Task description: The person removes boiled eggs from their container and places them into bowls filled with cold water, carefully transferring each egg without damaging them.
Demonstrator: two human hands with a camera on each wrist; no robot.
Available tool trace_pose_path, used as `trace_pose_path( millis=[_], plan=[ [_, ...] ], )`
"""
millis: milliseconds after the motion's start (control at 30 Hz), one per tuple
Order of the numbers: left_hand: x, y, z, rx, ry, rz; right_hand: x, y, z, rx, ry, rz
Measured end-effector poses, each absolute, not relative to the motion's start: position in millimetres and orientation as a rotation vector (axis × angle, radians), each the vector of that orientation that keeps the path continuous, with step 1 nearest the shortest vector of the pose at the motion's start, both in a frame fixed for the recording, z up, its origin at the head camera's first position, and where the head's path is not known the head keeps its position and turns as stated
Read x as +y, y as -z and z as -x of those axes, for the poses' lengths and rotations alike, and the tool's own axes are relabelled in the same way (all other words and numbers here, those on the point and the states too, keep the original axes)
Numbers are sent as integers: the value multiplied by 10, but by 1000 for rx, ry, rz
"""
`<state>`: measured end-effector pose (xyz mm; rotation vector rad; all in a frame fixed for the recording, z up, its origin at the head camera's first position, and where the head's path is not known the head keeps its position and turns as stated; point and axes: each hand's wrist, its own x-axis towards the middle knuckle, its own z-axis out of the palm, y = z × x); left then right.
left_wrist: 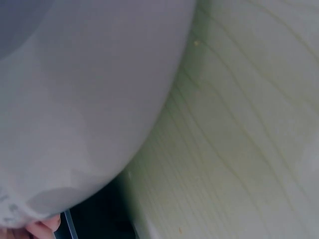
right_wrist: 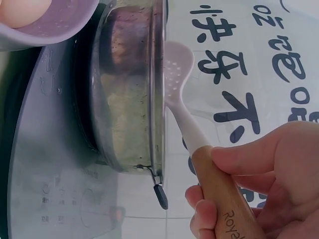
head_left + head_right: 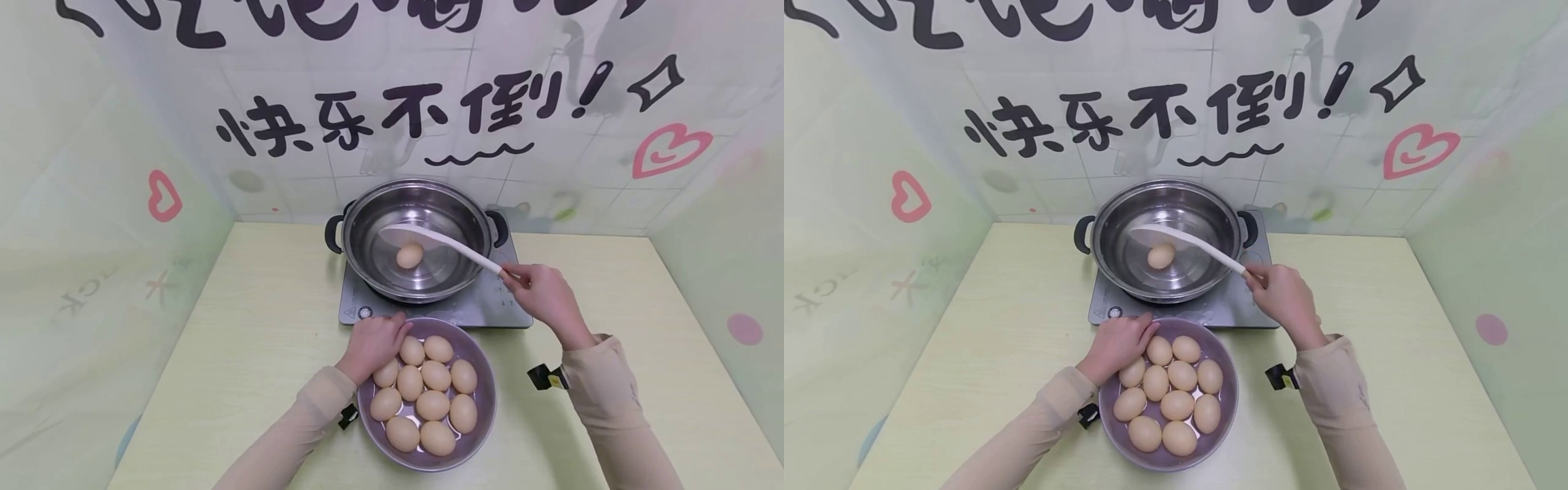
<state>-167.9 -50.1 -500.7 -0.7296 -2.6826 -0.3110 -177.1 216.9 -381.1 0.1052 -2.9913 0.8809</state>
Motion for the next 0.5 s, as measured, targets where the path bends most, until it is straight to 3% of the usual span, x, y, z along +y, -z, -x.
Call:
trace_pose_path(
  millis=[500],
  plan=[
    [-498, 5000, 1677, -2707, 325, 725, 2275, 3687, 1487, -3075, -808, -96]
  ],
)
